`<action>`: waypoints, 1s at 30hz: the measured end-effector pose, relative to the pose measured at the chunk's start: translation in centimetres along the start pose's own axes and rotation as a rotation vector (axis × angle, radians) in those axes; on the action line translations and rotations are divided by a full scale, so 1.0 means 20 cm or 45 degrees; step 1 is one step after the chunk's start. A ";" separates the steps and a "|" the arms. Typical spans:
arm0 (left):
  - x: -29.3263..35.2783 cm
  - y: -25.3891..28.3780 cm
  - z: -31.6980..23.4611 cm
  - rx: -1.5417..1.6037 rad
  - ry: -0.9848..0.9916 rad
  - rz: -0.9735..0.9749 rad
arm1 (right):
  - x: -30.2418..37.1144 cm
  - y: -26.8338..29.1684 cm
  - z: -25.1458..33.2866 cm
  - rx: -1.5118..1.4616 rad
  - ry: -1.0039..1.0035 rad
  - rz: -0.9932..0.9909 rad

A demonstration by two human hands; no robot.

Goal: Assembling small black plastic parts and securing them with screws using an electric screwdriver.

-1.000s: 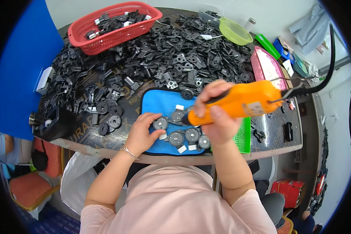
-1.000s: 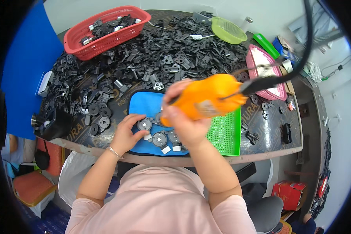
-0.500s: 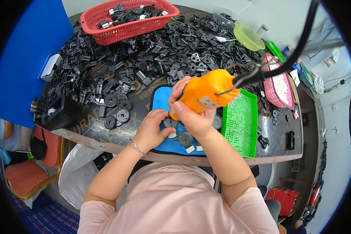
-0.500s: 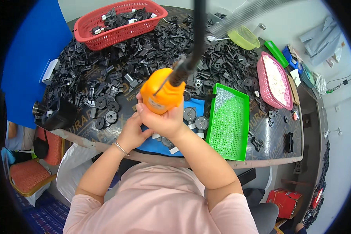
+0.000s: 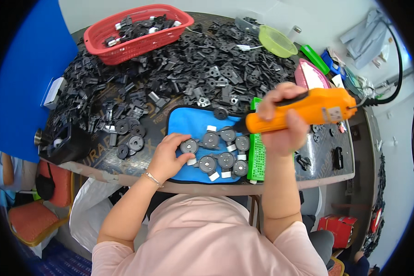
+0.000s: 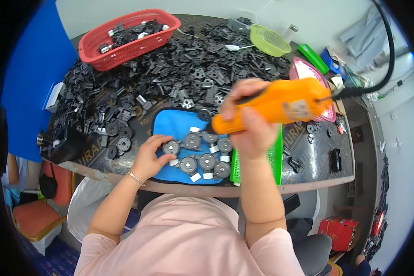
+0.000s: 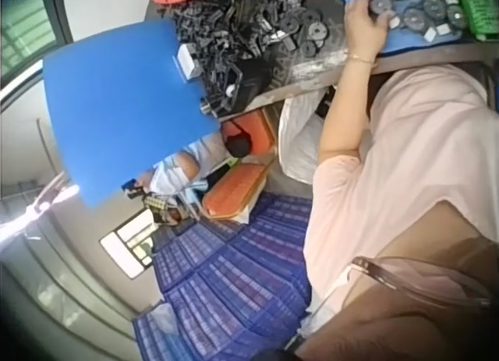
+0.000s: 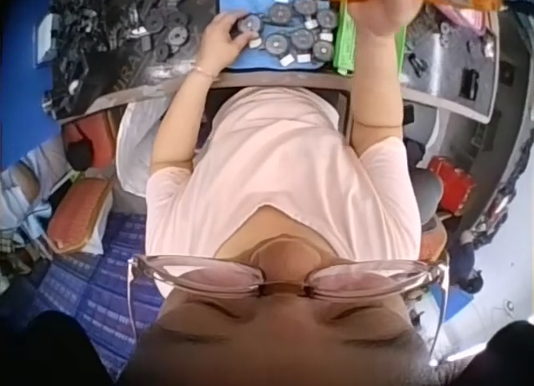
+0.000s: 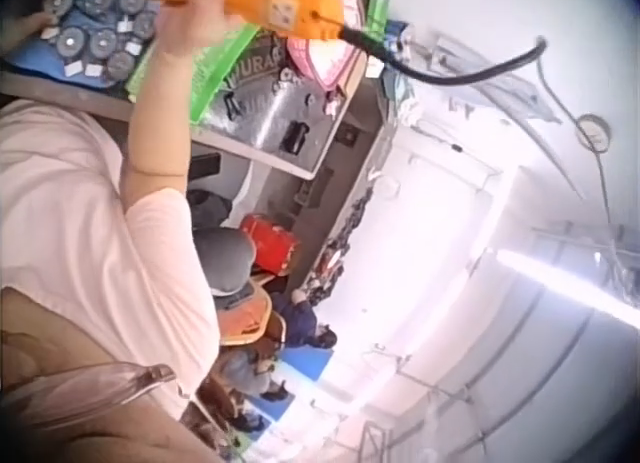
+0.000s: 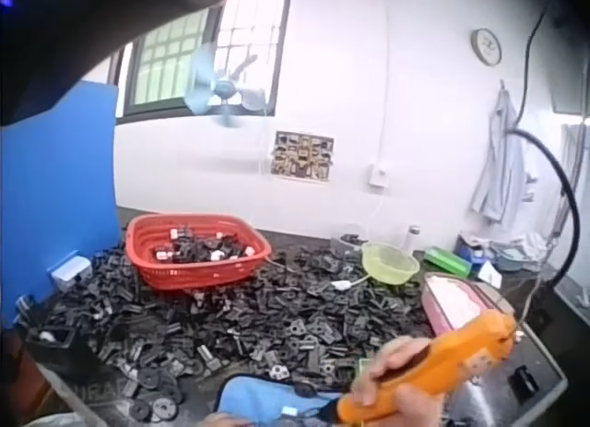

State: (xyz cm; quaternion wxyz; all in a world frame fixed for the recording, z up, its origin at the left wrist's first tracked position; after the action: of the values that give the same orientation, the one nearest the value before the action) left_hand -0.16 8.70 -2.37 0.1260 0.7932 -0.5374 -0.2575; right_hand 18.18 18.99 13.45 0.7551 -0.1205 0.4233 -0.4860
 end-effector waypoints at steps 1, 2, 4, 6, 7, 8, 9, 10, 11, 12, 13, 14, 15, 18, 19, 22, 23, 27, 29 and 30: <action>0.00 0.00 0.01 -0.004 0.015 0.007 | -0.02 0.11 0.09 0.175 0.092 -0.086; 0.00 0.00 0.01 0.012 0.001 0.018 | -0.02 0.23 0.17 0.350 0.184 -0.172; 0.01 0.01 0.01 -0.010 0.038 -0.004 | -0.01 0.44 0.24 0.485 0.208 -0.292; 0.01 0.00 0.02 -0.013 0.013 -0.004 | 0.03 0.57 0.27 0.610 0.224 -0.416; 0.01 0.00 0.02 -0.022 0.002 -0.009 | 0.05 0.61 0.27 0.622 0.240 -0.460; 0.00 0.00 0.01 -0.033 -0.009 -0.015 | 0.06 0.64 0.28 0.631 0.256 -0.504; 0.00 0.00 0.02 -0.017 0.009 -0.004 | 0.07 0.65 0.27 0.657 0.244 -0.477; 0.00 0.00 0.03 -0.018 0.007 0.002 | 0.08 0.66 0.26 0.658 0.246 -0.483; 0.01 0.00 0.02 -0.052 -0.032 -0.009 | 0.08 0.66 0.26 0.641 0.246 -0.473; 0.01 0.00 0.01 -0.086 -0.071 -0.022 | 0.08 0.66 0.25 0.624 0.247 -0.462; 0.01 0.00 0.02 -0.089 -0.072 -0.019 | 0.08 0.66 0.24 0.622 0.247 -0.466; 0.01 -0.01 0.03 -0.086 -0.066 -0.022 | 0.08 0.67 0.24 0.596 0.252 -0.468; 0.01 -0.01 0.03 -0.082 -0.058 -0.026 | 0.07 0.68 0.24 0.570 0.256 -0.469; 0.01 0.00 0.01 -0.092 -0.086 -0.038 | 0.07 0.70 0.22 0.591 0.251 -0.496; 0.01 0.00 0.01 -0.093 -0.085 -0.037 | 0.07 0.71 0.22 0.590 0.250 -0.498; 0.01 -0.01 0.02 -0.076 -0.051 -0.018 | 0.06 0.70 0.20 0.628 0.243 -0.458; 0.01 0.00 0.01 -0.078 -0.066 -0.021 | 0.06 0.69 0.21 0.628 0.256 -0.467; 0.01 -0.01 0.02 -0.018 0.005 0.003 | 0.05 0.69 0.19 0.631 0.208 -0.439; 0.01 -0.01 0.02 -0.020 0.001 0.002 | 0.05 0.69 0.19 0.635 0.201 -0.462; 0.01 -0.01 0.03 -0.024 -0.002 -0.003 | 0.05 0.70 0.19 0.636 0.192 -0.483</action>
State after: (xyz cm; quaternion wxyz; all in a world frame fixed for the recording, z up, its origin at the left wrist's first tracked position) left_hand -0.30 8.60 -2.90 0.1330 0.7923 -0.5341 -0.2633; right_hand 29.94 24.23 6.94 0.6237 0.0281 0.3156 -0.7146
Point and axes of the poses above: each hand's wrist, its own x-axis away from the middle knuckle, its own y-axis out of the back of the hand, z = x × y, the point moved 9 cm from there along -x, towards the middle knuckle, and after that the axes turned 11 degrees about -z, right-handed, at the moved point
